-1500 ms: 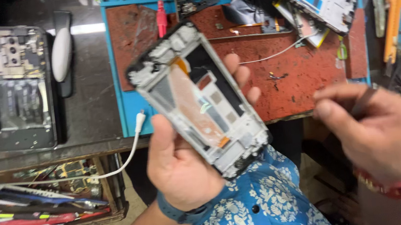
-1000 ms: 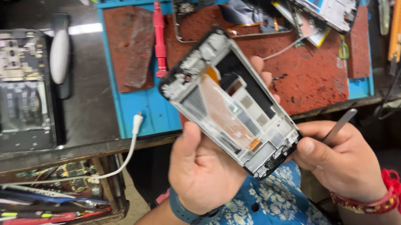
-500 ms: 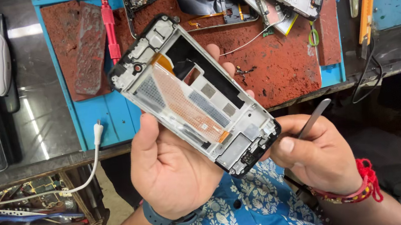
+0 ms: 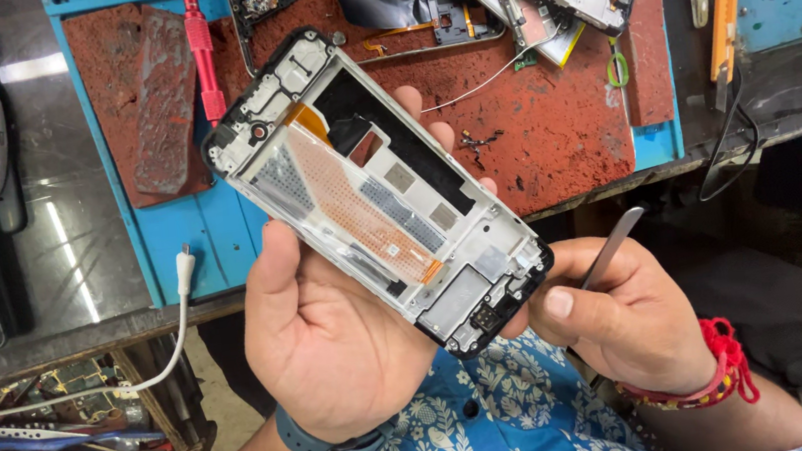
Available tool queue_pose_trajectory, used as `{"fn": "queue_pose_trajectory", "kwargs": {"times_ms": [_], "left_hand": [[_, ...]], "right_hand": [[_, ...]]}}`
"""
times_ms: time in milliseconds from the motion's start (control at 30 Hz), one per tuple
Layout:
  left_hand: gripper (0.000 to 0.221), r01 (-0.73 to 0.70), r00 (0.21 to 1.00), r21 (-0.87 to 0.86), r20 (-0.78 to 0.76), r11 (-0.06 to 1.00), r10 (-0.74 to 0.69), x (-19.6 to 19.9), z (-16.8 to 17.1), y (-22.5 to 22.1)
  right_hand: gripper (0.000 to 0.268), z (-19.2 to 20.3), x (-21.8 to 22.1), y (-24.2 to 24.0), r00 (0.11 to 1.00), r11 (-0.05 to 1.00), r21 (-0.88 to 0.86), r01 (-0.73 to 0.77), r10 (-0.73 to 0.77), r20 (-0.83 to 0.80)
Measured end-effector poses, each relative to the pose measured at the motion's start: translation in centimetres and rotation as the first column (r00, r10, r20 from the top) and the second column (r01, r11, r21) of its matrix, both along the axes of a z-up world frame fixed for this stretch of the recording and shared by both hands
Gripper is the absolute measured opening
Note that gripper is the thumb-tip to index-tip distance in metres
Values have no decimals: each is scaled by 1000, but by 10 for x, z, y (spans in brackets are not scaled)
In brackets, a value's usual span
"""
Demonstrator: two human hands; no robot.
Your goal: The person applies glue from a tube to the frame of a mobile phone, then positions a screen and uses tweezers, a screwdriver, and a plastic tool to manage internal components and screws.
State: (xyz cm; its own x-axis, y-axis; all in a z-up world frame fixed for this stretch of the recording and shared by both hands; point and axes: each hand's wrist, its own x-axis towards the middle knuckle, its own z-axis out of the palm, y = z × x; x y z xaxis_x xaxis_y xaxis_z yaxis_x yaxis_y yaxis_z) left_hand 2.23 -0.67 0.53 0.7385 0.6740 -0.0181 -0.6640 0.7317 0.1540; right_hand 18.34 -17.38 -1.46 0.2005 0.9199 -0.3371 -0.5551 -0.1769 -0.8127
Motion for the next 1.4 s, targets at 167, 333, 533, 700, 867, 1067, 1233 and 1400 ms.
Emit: {"fn": "queue_pose_trajectory", "kwargs": {"times_ms": [167,333,533,700,867,1067,1233,1400], "left_hand": [[69,-7,999,5,-43,1000,7,1,2,1],[66,-28,999,31,36,999,27,1,-4,-3],[57,-45,998,21,-43,999,46,-7,-20,-17],[55,56,976,192,-219,980,-13,-14,-22,-18],[63,165,928,446,-372,880,15,-22,-28,-14],[58,206,901,454,-434,867,13,-46,-42,-16],[55,252,863,415,-505,874,-9,-60,-45,-21],[53,254,847,445,-530,859,24,-67,-42,-22]], "right_hand": [[30,-3,-1,-1,998,1000,4,2,-2,-56],[31,-4,-2,-1,999,1000,-23,20,-21,-49],[32,-6,-1,4,992,994,9,105,-104,-71],[34,-2,7,1,975,983,-31,179,-181,-131],[33,-1,27,-16,920,918,-51,392,-393,-8],[9,18,85,-22,736,761,216,612,-648,199],[14,10,115,-11,597,684,195,703,-716,361],[17,-6,141,-3,607,695,108,711,-683,407]]}}
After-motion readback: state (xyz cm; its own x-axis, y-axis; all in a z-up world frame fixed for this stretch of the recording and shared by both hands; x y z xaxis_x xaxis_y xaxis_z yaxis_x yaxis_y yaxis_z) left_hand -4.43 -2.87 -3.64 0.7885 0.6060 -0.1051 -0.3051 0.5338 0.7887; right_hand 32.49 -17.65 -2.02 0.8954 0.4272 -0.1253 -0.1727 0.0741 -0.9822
